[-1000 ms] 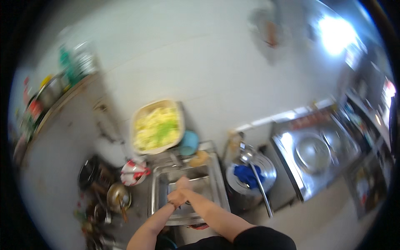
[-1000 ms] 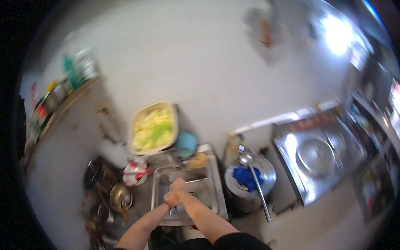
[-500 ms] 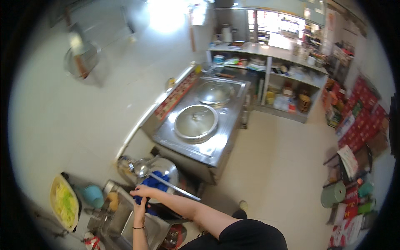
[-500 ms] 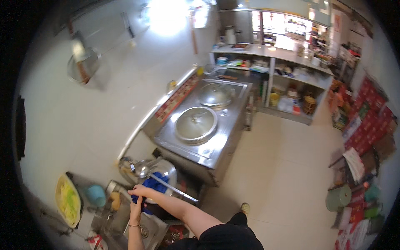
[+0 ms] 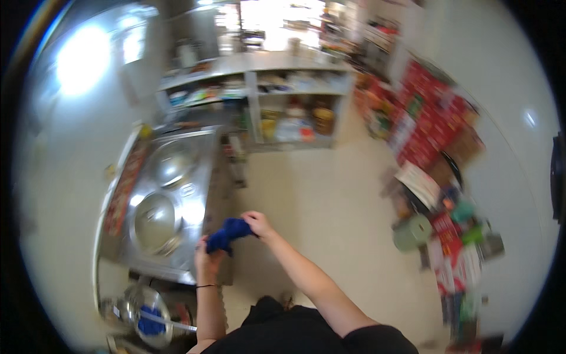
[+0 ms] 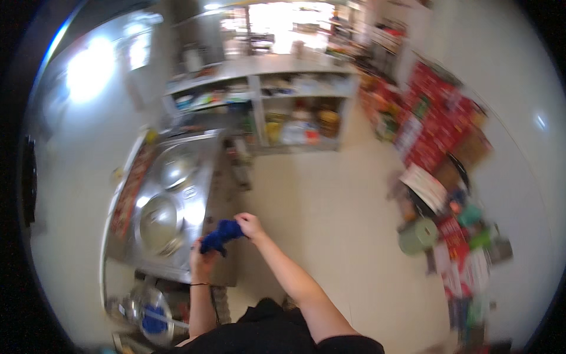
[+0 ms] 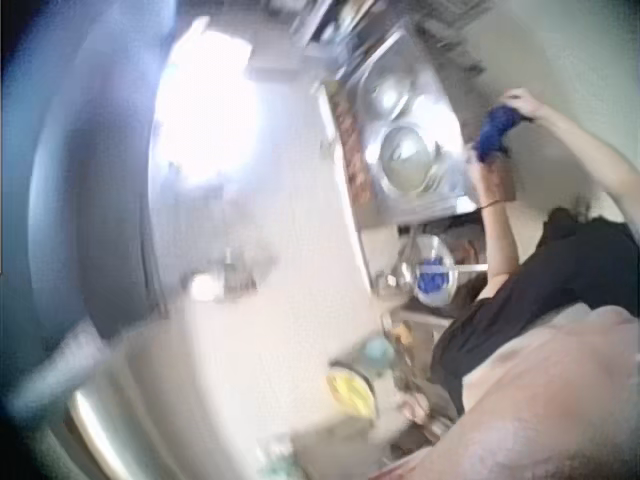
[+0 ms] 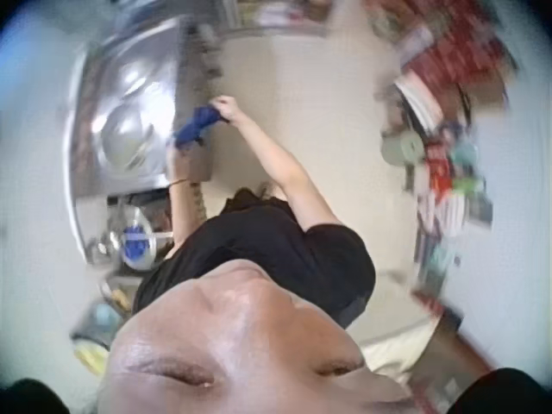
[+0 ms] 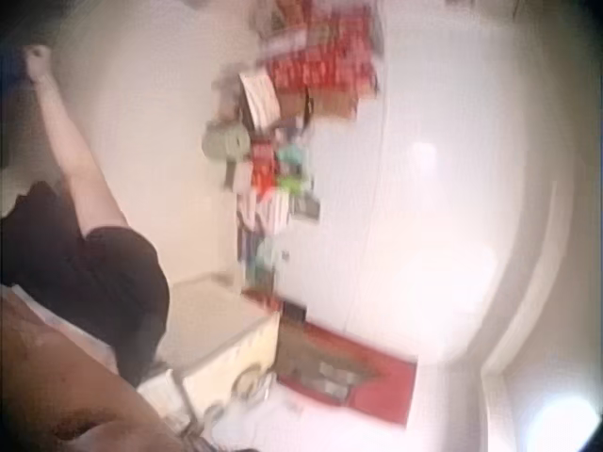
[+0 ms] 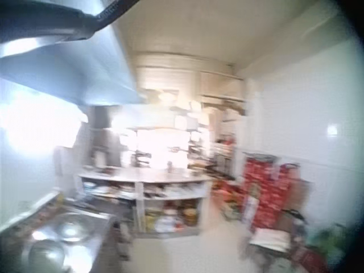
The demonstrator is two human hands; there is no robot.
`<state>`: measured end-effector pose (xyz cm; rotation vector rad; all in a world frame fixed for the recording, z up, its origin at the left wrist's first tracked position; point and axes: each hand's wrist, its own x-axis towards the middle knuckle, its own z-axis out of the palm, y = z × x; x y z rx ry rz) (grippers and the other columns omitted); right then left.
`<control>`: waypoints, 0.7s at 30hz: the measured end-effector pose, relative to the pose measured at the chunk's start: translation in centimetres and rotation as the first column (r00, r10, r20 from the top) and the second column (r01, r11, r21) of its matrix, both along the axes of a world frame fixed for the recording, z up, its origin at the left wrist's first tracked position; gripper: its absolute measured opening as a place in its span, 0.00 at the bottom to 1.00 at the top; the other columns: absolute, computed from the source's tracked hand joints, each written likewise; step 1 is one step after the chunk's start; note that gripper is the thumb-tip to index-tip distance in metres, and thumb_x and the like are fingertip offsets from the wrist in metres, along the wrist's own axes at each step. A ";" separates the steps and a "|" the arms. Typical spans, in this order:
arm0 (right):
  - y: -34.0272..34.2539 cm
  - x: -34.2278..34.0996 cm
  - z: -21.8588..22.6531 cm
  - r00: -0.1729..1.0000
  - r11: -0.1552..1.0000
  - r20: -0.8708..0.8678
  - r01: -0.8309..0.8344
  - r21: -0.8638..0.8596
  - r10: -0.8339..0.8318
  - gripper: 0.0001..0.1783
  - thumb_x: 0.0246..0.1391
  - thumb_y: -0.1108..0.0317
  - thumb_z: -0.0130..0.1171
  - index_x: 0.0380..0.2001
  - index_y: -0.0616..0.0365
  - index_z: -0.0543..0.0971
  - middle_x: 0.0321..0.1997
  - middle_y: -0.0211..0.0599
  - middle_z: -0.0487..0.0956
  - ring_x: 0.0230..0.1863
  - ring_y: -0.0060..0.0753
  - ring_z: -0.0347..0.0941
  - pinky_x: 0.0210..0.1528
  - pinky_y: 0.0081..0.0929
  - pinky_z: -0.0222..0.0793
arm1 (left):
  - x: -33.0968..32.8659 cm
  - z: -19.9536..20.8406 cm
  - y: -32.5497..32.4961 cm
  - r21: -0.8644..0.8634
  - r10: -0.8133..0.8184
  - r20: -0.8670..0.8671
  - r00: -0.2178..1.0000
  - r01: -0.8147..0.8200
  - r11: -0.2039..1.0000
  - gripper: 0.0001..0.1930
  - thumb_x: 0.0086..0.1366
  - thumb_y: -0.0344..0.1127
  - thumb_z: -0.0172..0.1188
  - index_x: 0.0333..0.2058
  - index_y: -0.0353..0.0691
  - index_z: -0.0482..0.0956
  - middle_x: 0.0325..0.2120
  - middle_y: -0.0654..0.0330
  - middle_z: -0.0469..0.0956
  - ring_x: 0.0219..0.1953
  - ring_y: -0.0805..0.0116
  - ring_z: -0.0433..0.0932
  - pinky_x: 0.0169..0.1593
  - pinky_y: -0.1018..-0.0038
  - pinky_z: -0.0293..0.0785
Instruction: The person moves from the kitchen to the dining area and wipes down multiple wooden tables using a blue cloth. They systematically clean the surfaces, moving around condiments and napkin holders to reach all areas of the tables.
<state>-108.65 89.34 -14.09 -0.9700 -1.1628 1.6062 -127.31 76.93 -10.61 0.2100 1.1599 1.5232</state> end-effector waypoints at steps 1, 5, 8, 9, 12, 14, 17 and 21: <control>0.7 1.3 0.5 0.994 0.993 -0.003 0.113 0.029 -0.113 0.08 0.55 0.71 0.55 0.37 0.61 0.80 0.35 0.32 0.80 0.36 0.22 0.73 0.40 0.22 0.69 | 0.9 -0.8 1.9 0.055 -0.032 0.009 0.999 0.031 0.998 0.14 0.69 0.47 0.45 0.47 0.49 0.70 0.41 0.57 0.74 0.35 0.58 0.78 0.34 0.64 0.79; 7.9 4.0 1.5 0.967 0.949 -0.059 0.255 0.183 -0.248 0.09 0.56 0.72 0.53 0.39 0.58 0.79 0.37 0.28 0.79 0.39 0.19 0.71 0.44 0.19 0.66 | 0.6 -2.6 11.2 -0.034 -0.087 0.071 0.994 0.089 0.995 0.17 0.68 0.52 0.44 0.48 0.54 0.72 0.44 0.59 0.75 0.42 0.57 0.76 0.41 0.59 0.74; 14.3 9.2 3.5 0.925 0.937 -0.252 0.323 0.133 -0.283 0.08 0.56 0.73 0.53 0.39 0.57 0.78 0.36 0.26 0.78 0.37 0.17 0.70 0.44 0.18 0.65 | 3.8 -1.2 18.4 -0.077 -0.016 -0.064 0.998 0.012 0.997 0.18 0.68 0.54 0.44 0.48 0.54 0.73 0.45 0.61 0.76 0.46 0.58 0.74 0.45 0.60 0.73; 16.5 10.2 4.7 0.911 0.924 -0.270 0.358 0.134 -0.313 0.07 0.56 0.73 0.52 0.37 0.58 0.78 0.34 0.27 0.78 0.36 0.17 0.70 0.41 0.18 0.65 | 2.7 -2.1 21.2 -0.056 -0.006 -0.091 0.996 0.001 0.998 0.19 0.68 0.54 0.45 0.48 0.53 0.73 0.46 0.60 0.76 0.47 0.58 0.73 0.46 0.59 0.72; 23.7 13.0 5.7 0.863 0.866 -0.300 0.468 0.175 -0.406 0.06 0.55 0.74 0.52 0.34 0.59 0.78 0.29 0.26 0.77 0.30 0.17 0.68 0.34 0.18 0.65 | 5.1 -3.9 29.2 0.063 0.058 0.009 0.998 -0.058 0.996 0.19 0.65 0.52 0.48 0.48 0.48 0.73 0.48 0.58 0.74 0.50 0.57 0.72 0.51 0.55 0.69; 28.5 14.2 5.8 0.839 0.813 -0.141 0.544 0.207 -0.525 0.06 0.52 0.73 0.53 0.31 0.58 0.79 0.26 0.28 0.78 0.28 0.20 0.71 0.32 0.20 0.65 | 7.2 -3.4 35.3 -0.047 0.080 0.119 0.990 -0.075 0.996 0.19 0.65 0.49 0.47 0.48 0.47 0.72 0.50 0.57 0.72 0.51 0.54 0.71 0.53 0.55 0.67; 34.5 18.4 8.1 0.834 0.797 -0.070 0.546 0.257 -0.548 0.06 0.51 0.72 0.54 0.30 0.58 0.79 0.26 0.31 0.79 0.28 0.23 0.73 0.33 0.23 0.68 | 12.6 -3.5 44.8 -0.090 -0.052 0.108 0.993 0.062 0.994 0.20 0.65 0.46 0.44 0.49 0.42 0.72 0.50 0.55 0.72 0.51 0.51 0.71 0.54 0.54 0.67; 38.6 26.7 14.5 0.842 0.800 -0.180 0.539 0.264 -0.508 0.06 0.52 0.71 0.56 0.32 0.60 0.79 0.31 0.33 0.79 0.34 0.23 0.74 0.39 0.22 0.69 | 28.8 -3.1 54.5 0.134 -0.558 0.257 0.789 0.543 0.829 0.23 0.62 0.44 0.39 0.50 0.36 0.70 0.47 0.53 0.73 0.49 0.54 0.73 0.53 0.57 0.69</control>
